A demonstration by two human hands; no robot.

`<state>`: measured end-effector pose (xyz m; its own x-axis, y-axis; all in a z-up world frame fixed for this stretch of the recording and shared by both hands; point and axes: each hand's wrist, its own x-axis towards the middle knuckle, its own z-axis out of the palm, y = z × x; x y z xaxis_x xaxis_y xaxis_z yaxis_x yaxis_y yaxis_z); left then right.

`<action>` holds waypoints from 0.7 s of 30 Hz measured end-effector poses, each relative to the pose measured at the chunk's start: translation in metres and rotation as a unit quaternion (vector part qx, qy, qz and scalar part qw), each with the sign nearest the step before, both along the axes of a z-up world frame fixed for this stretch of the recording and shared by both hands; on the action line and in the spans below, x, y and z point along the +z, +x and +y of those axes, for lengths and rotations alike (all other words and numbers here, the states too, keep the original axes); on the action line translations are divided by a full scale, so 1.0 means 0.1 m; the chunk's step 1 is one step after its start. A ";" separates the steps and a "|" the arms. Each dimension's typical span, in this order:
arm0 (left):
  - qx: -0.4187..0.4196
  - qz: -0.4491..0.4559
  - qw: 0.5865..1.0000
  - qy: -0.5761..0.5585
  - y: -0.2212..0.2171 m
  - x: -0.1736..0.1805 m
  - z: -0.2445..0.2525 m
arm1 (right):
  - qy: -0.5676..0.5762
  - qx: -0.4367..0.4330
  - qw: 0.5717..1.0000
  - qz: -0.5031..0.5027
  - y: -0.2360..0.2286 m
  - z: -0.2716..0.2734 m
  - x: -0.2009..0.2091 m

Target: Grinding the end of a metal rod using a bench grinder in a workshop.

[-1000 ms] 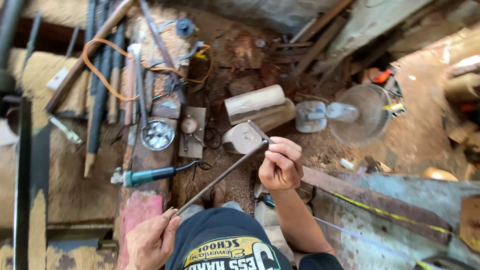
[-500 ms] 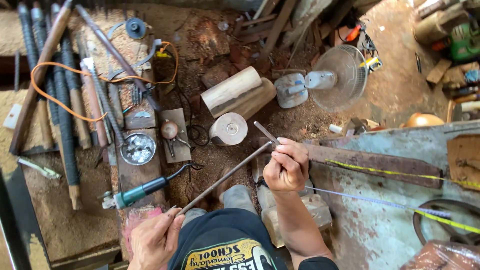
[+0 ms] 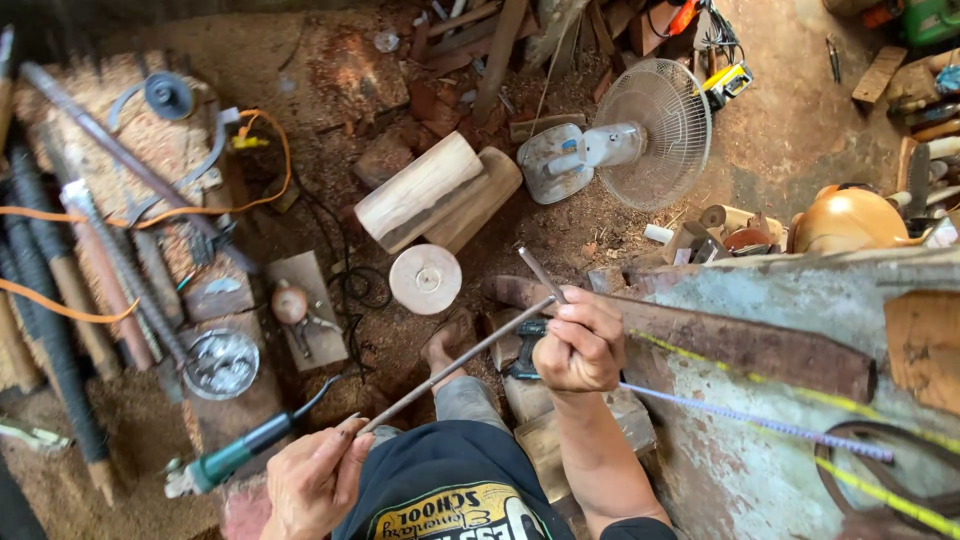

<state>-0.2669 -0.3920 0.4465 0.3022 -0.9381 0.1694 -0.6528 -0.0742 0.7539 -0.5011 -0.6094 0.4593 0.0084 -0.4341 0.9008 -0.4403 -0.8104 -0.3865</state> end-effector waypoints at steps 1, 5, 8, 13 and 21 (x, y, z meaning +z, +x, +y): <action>-0.012 0.001 1.000 -0.015 -0.04 0.00 -0.17 | 0.008 -0.005 1.000 -0.009 -0.06 -0.14 -0.02; -0.038 0.021 0.999 0.010 -0.24 -0.06 -0.80 | 0.014 -0.011 0.999 -0.039 -0.35 -0.69 -0.08; -0.072 0.028 0.997 0.027 -0.39 -0.06 -1.17 | 0.028 -0.029 0.997 -0.061 -0.56 -0.94 -0.13; -0.125 0.083 0.988 0.028 -0.50 -0.06 -1.57 | 0.043 -0.037 0.988 -0.147 -0.78 -1.13 -0.11; -0.172 0.093 0.980 0.025 -0.34 0.19 -1.84 | 0.015 -0.049 0.984 -0.173 -0.80 -1.10 0.12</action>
<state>-0.3012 -0.5758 0.4654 -0.0119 -0.9956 0.0934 -0.4972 0.0869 0.8632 -0.5815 -0.7194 0.4715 -0.3386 -0.4434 0.8299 -0.3537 -0.7573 -0.5489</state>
